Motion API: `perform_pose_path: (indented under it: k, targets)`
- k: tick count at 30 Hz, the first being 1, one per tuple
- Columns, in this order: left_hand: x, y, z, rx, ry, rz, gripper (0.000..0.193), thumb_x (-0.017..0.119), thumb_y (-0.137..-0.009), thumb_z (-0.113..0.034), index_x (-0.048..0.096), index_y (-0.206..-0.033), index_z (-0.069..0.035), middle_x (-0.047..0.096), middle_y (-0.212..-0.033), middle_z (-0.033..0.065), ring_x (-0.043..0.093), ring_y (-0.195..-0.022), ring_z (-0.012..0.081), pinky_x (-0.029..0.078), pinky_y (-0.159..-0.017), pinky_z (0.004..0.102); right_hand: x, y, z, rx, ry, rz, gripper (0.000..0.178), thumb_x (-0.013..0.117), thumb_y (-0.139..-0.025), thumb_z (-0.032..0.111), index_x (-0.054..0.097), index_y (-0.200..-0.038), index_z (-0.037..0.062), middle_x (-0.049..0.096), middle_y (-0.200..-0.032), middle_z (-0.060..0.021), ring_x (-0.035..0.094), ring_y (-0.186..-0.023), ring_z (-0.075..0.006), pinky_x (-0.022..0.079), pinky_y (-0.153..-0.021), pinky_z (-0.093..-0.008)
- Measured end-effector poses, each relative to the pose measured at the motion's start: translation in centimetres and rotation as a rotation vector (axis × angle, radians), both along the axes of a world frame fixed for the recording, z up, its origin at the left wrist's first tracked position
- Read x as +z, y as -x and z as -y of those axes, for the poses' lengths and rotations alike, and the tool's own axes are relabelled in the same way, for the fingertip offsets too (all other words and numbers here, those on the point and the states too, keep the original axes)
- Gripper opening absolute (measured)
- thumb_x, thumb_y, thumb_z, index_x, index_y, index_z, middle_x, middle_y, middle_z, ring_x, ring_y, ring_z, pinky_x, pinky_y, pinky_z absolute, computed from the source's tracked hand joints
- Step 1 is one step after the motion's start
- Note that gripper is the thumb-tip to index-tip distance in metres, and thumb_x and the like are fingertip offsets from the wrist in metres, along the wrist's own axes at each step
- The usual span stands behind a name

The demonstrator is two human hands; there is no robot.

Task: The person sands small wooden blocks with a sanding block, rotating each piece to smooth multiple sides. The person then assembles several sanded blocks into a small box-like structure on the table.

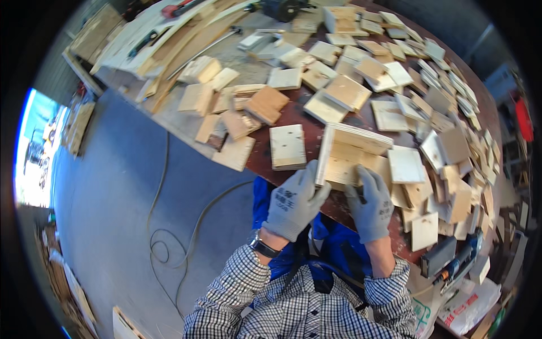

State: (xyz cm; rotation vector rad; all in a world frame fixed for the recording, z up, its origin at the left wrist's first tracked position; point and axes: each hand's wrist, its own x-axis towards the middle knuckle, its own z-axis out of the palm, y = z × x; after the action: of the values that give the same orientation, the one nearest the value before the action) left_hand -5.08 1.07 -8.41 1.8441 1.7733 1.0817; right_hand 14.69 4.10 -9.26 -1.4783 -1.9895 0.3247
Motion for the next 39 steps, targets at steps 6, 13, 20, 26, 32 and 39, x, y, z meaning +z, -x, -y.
perform_pose_path:
  k: [6, 13, 20, 26, 32, 39]
  targets:
    - [0.3, 7.0, 1.8, 0.470, -0.390, -0.528, 0.073, 0.086, -0.085, -0.022, 0.057, -0.149, -0.002, 0.062, -0.141, 0.0209, 0.060, -0.125, 0.0370, 0.051, -0.107, 0.0481, -1.5, -1.3, 0.5, 0.033, -0.080, 0.003, 0.067, 0.083, -0.090, 0.022, 0.057, -0.149, 0.0024, 0.063, -0.140, -0.0212, 0.071, -0.099, -0.0332, 0.059, -0.087, -0.0435]
    - [-2.8, 14.8, 0.8, 0.347, 0.094, -0.462, 0.078, 0.087, -0.080, -0.034, 0.058, -0.145, -0.003, 0.062, -0.135, 0.0201, 0.054, -0.129, 0.0419, 0.046, -0.111, 0.0521, -1.0, -0.9, 0.7, 0.062, -0.016, -0.149, 0.067, 0.080, -0.091, 0.014, 0.054, -0.151, 0.0007, 0.062, -0.134, -0.0190, 0.068, -0.090, -0.0247, 0.059, -0.081, -0.0358]
    - [0.4, 12.2, 4.9, 0.355, -0.142, -0.155, 0.081, 0.092, -0.071, -0.020, 0.056, -0.142, -0.002, 0.062, -0.130, 0.0185, 0.056, -0.123, 0.0388, 0.047, -0.107, 0.0485, 0.0, -1.3, 2.5, 0.055, -0.010, -0.366, 0.061, 0.074, -0.090, 0.000, 0.056, -0.149, -0.0007, 0.062, -0.126, -0.0160, 0.065, -0.100, -0.0220, 0.057, -0.079, -0.0325]
    - [3.5, 5.1, 8.7, 0.172, -0.320, -0.371, 0.092, 0.095, -0.073, -0.024, 0.050, -0.150, -0.002, 0.054, -0.149, 0.0187, 0.051, -0.132, 0.0407, 0.042, -0.110, 0.0559, 4.5, 1.3, 6.6, 0.299, 0.190, -0.532, 0.065, 0.079, -0.089, 0.008, 0.057, -0.149, -0.0044, 0.072, -0.122, -0.0172, 0.069, -0.094, -0.0232, 0.058, -0.081, -0.0356]
    - [3.6, -0.5, 8.3, 0.079, -0.344, -0.424, 0.088, 0.093, -0.077, -0.027, 0.050, -0.151, -0.006, 0.054, -0.149, 0.0169, 0.051, -0.134, 0.0378, 0.042, -0.110, 0.0544, 5.2, 3.3, 8.4, 0.068, 0.488, -0.859, 0.071, 0.072, -0.101, 0.015, 0.042, -0.162, -0.0038, 0.074, -0.108, -0.0115, 0.068, -0.085, -0.0121, 0.057, -0.078, -0.0279]
    - [2.4, -1.5, 6.7, -0.066, -0.368, -0.166, 0.086, 0.091, -0.079, -0.017, 0.050, -0.152, 0.002, 0.054, -0.151, 0.0243, 0.054, -0.135, 0.0451, 0.046, -0.114, 0.0550, 4.3, -0.9, 6.6, -0.184, 0.430, -0.919, 0.062, 0.066, -0.101, 0.009, 0.047, -0.157, -0.0082, 0.067, -0.094, -0.0051, 0.061, -0.080, -0.0075, 0.052, -0.069, -0.0231]
